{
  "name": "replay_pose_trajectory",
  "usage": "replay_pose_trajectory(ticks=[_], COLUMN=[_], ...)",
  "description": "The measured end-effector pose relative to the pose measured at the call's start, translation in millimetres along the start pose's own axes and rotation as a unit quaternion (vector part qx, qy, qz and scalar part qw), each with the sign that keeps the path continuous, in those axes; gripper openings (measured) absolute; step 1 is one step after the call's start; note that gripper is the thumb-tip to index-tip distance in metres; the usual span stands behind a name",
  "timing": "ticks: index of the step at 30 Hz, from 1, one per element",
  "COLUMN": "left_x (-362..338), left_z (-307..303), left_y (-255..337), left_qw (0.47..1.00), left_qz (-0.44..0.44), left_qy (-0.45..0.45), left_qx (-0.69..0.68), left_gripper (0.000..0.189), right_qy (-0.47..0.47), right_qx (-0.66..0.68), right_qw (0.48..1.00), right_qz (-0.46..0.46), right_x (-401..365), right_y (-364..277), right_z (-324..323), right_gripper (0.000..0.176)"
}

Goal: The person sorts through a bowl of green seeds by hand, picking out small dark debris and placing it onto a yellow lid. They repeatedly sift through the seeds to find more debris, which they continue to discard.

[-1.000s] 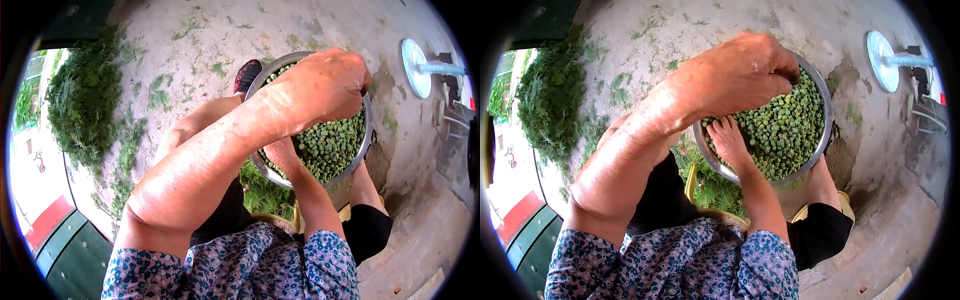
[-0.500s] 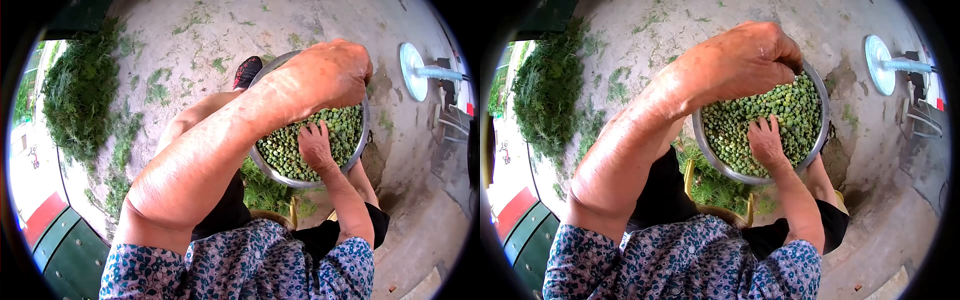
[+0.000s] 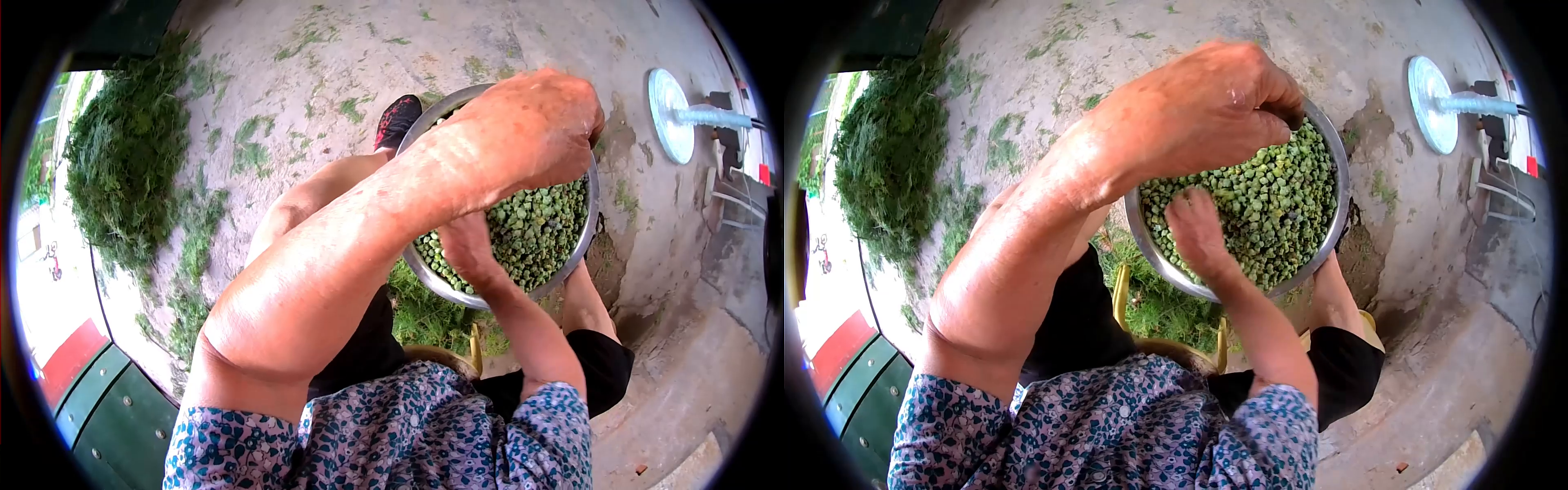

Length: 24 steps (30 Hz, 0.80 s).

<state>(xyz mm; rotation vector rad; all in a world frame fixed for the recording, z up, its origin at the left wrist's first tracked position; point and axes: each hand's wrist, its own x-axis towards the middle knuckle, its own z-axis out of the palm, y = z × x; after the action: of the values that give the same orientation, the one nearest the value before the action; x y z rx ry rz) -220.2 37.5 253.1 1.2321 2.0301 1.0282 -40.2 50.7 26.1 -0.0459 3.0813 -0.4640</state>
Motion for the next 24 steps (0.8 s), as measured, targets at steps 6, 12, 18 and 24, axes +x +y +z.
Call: replay_pose_trajectory(ticks=[6, 12, 18, 24], left_x=[1, 5, 6, 9], left_z=[2, 6, 7, 6], left_y=[1, 1, 2, -1], left_qw=[1.000, 1.000, 1.000, 1.000], left_qz=[-0.002, 0.016, 0.018, 0.011], left_qy=[-0.011, 0.004, -0.014, -0.008], left_qx=[-0.017, 0.006, 0.015, 0.028], left_gripper=[0.028, 0.027, 0.027, 0.027], right_qy=[0.031, -0.014, -0.006, -0.075], right_qx=[0.056, 0.020, -0.042, -0.027], right_qw=[0.998, 0.999, 0.995, 0.995], right_qz=[-0.024, -0.033, -0.087, -0.059], right_x=[-1, -1, -5, -3], right_y=[-15, 0, 9, 17], right_z=[47, 55, 56, 77], right_gripper=[0.029, 0.029, 0.028, 0.019])
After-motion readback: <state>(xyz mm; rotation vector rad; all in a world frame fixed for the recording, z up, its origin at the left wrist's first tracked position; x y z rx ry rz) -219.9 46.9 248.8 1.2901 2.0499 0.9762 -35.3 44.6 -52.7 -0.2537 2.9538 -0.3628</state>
